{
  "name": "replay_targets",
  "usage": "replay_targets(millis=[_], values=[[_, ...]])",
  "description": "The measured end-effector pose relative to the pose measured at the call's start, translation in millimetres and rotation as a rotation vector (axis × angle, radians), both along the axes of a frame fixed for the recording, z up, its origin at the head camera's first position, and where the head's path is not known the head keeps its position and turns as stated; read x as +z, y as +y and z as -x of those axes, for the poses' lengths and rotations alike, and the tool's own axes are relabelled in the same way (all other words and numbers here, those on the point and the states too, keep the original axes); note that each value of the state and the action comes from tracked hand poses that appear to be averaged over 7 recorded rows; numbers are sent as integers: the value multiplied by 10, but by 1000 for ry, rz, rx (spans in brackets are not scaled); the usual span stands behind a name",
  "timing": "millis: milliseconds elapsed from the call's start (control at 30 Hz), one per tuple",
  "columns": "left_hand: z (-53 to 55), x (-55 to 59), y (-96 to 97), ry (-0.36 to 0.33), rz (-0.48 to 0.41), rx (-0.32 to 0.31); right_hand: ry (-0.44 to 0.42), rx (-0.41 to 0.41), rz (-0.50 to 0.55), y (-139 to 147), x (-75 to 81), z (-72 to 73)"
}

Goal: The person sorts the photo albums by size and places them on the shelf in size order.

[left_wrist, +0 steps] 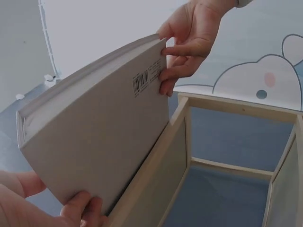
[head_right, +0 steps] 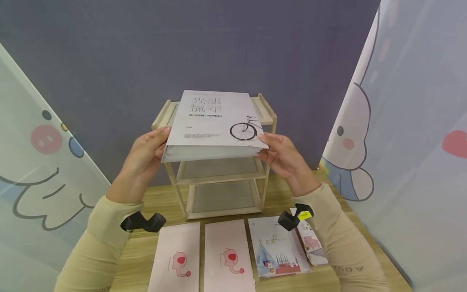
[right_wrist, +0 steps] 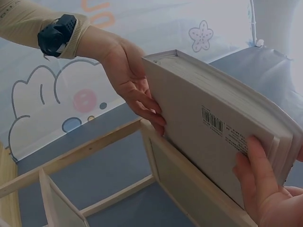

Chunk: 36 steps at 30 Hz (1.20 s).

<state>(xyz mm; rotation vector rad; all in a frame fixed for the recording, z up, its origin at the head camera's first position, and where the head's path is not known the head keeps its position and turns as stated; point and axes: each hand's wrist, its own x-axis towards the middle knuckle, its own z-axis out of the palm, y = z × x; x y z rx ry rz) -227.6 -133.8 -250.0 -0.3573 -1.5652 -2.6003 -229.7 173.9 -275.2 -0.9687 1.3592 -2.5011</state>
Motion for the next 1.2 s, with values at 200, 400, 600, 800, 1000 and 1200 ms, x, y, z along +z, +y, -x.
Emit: replay_targets(millis=[200, 400, 600, 800, 1000, 1200], values=[[-19, 36, 26, -2, -11, 11, -41, -7, 48, -10, 55, 3], [-13, 100, 18, 26, -9, 19, -59, 39, 85, -37, 145, 40], [30, 151, 19, 14, -56, -15, -135, 35, 126, -53, 203, 98], [77, 181, 18, 17, -27, -22, -163, 24, 120, -75, 254, 152], [133, 233, 34, 51, 20, -14, -208, -1, 143, -95, 329, 187], [198, 276, 72, 64, 18, 12, -244, -14, 163, -111, 388, 238]])
